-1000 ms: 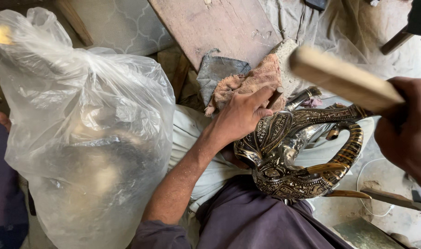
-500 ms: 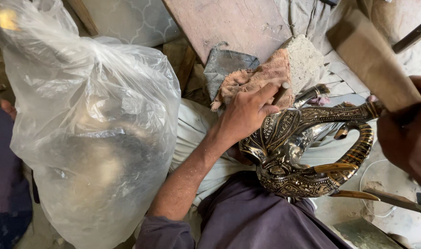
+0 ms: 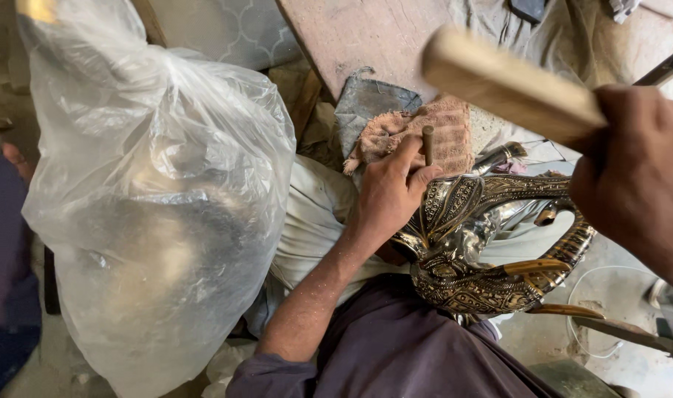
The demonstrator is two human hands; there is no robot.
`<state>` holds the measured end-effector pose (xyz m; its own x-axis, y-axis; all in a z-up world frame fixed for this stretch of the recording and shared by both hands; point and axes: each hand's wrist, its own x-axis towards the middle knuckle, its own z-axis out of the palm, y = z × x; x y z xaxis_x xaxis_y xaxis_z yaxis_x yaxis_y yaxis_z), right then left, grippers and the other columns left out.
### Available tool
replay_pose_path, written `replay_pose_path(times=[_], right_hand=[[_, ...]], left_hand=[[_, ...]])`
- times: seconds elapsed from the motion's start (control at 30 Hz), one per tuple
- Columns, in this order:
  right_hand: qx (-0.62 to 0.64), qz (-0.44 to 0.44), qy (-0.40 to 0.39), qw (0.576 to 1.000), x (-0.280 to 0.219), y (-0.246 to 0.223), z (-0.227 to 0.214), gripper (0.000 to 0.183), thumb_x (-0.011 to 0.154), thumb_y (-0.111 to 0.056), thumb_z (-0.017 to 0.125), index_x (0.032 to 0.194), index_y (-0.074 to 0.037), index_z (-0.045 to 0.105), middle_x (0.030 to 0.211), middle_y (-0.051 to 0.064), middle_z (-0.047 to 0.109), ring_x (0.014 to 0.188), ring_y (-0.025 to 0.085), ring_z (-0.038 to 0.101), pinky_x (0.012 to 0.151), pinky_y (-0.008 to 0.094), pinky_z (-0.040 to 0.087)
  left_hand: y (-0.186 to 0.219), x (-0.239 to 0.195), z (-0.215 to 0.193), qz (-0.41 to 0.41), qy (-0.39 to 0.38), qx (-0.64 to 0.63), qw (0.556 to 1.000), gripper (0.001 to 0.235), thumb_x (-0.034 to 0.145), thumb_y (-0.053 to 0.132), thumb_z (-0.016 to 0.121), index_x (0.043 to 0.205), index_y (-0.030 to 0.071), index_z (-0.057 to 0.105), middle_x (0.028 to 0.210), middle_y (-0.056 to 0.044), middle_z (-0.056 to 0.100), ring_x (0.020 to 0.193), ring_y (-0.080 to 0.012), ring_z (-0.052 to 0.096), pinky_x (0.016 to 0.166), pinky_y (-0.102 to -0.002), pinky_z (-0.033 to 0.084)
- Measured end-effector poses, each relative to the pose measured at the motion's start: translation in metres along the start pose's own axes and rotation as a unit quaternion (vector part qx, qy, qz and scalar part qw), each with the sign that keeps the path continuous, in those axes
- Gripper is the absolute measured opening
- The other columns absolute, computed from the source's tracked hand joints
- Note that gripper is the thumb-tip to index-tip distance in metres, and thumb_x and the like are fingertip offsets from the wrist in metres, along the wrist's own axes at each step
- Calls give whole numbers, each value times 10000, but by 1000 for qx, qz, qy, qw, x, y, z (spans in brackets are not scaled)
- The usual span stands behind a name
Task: The person uses a metal chisel and a wooden mallet to engrave decorative patterns into a silver-colored metal object shaped like a ram's head. They repeatedly tap the chisel along the surface to create fine details.
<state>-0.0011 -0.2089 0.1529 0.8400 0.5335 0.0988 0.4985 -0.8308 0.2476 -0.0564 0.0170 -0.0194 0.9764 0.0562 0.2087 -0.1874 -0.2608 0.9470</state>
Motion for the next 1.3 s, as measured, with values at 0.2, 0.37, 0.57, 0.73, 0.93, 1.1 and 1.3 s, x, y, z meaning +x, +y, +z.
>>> replay_pose_path(times=[0.2,0.37,0.57,0.73,0.93,1.1,1.3], right_hand=[[-110,-66,-19,992,41,-39,-33,280,1010,-175,692,1261,-54,673,970,105,722,679,169,625,725,329,532],[-242,-95,-62,964,48,-58,-52,237,993,-255,612,1206,-190,692,914,17,742,643,119,637,690,315,525],[-241,-118,-46,962,57,-67,-50,170,1046,-266,600,1179,-216,693,858,-16,721,634,120,631,676,335,519],[-224,-105,-57,967,57,-75,-49,214,1023,-236,599,1214,-182,680,868,2,709,619,132,625,656,343,521],[-222,-103,-95,965,58,-78,-47,205,1016,-242,603,1189,-155,668,864,12,710,600,133,624,622,333,520],[-170,-83,-97,977,60,-85,-54,222,1017,-207,614,1215,-124,670,866,27,701,623,138,619,641,321,513],[-138,-97,-88,982,59,-85,-52,277,1015,-246,617,1246,-106,677,862,42,702,640,157,618,656,331,515]], left_hand=[[-2,-3,3,-92,-6,-24,995,256,1029,243,622,1167,46,534,850,-103,752,694,-188,770,543,-334,642],[-2,-13,10,-30,72,-7,997,237,1000,254,690,1091,65,580,785,-88,764,653,-184,755,551,-329,600],[1,-19,10,-76,91,-99,988,280,982,246,682,1120,45,543,819,-70,754,676,-179,766,552,-315,620],[1,-23,11,-37,109,-69,991,221,1010,208,700,1038,55,543,784,-81,746,667,-185,757,561,-321,577],[-1,-27,15,-45,134,-77,987,250,1000,226,706,1033,52,530,762,-79,743,647,-181,753,547,-312,565],[-6,-27,18,-50,119,-79,988,226,1021,236,684,1046,62,543,784,-64,743,663,-165,760,551,-286,590],[2,-34,18,-39,144,-87,985,211,1016,220,694,1060,60,563,794,-61,734,661,-161,744,565,-286,581]])
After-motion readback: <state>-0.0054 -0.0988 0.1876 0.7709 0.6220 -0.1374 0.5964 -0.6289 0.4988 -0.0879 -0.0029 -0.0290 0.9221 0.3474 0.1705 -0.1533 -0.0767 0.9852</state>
